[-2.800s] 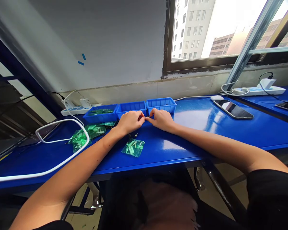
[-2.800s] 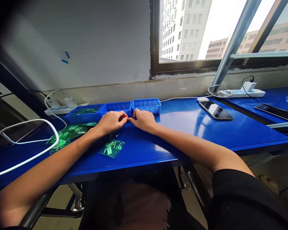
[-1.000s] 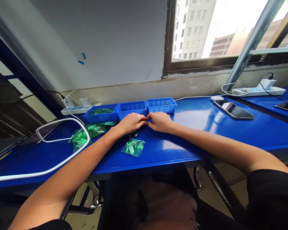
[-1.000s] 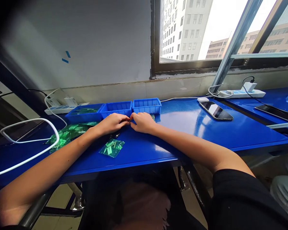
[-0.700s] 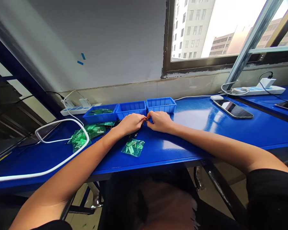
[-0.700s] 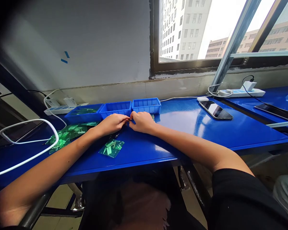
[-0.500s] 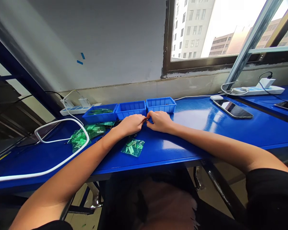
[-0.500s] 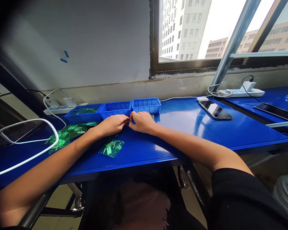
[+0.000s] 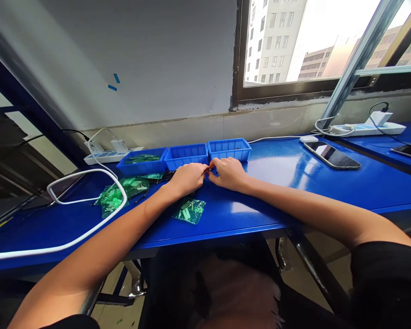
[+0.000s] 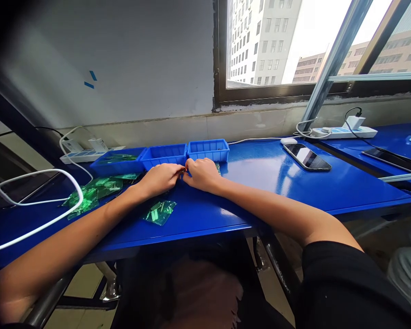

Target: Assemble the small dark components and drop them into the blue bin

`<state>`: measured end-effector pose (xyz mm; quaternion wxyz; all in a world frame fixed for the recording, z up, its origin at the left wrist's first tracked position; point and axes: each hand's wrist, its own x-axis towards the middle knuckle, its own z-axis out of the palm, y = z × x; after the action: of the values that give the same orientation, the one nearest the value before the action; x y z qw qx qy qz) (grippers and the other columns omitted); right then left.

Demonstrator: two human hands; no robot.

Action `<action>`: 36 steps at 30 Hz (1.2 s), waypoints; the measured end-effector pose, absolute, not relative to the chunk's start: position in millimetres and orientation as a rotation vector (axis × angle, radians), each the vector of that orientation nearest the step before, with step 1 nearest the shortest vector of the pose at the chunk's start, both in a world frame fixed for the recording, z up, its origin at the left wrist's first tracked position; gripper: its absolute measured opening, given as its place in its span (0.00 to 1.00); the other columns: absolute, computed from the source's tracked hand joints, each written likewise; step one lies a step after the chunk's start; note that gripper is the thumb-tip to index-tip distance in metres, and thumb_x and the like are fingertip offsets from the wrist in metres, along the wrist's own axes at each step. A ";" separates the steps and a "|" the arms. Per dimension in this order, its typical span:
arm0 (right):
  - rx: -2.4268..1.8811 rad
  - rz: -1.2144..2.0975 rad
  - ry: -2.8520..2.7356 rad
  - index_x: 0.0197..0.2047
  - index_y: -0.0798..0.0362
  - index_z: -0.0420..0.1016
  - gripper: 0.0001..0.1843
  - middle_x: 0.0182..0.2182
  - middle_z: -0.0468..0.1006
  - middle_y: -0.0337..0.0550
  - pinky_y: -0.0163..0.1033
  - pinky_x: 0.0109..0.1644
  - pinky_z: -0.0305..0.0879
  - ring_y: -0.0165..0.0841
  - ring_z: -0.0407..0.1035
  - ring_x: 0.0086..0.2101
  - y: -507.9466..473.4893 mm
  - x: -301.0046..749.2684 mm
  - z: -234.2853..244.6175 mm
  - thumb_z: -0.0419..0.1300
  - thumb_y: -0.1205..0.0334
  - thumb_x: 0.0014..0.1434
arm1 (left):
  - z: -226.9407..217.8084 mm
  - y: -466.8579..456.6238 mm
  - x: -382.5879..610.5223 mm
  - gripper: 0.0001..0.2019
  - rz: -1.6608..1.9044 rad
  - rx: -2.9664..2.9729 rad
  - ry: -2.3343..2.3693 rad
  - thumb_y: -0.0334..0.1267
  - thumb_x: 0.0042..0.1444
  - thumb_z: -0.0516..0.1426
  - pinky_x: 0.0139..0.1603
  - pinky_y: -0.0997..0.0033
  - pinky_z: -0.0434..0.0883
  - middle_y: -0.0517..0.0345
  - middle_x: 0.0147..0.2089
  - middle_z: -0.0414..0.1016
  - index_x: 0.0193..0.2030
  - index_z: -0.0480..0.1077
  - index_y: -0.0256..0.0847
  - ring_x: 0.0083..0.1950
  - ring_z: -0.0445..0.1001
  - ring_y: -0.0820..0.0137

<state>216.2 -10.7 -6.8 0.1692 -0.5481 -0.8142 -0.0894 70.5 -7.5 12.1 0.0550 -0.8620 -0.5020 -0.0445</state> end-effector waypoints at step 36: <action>-1.446 -0.218 -2.357 0.47 0.56 0.67 0.14 0.34 0.79 0.46 0.36 0.39 0.57 0.37 0.73 0.38 -6.1 219.4 -9.6 0.51 0.60 0.59 | 10.8 -2.9 71.3 0.16 -0.365 -2.748 -1.628 0.39 0.59 0.45 0.30 0.70 0.61 0.54 0.33 0.77 0.36 0.73 0.39 0.34 0.73 0.64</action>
<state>219.4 -6.1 -9.6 0.1828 -0.5126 -0.8353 -0.0774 71.3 -2.9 10.8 -0.0366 -0.8541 -0.5062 -0.1135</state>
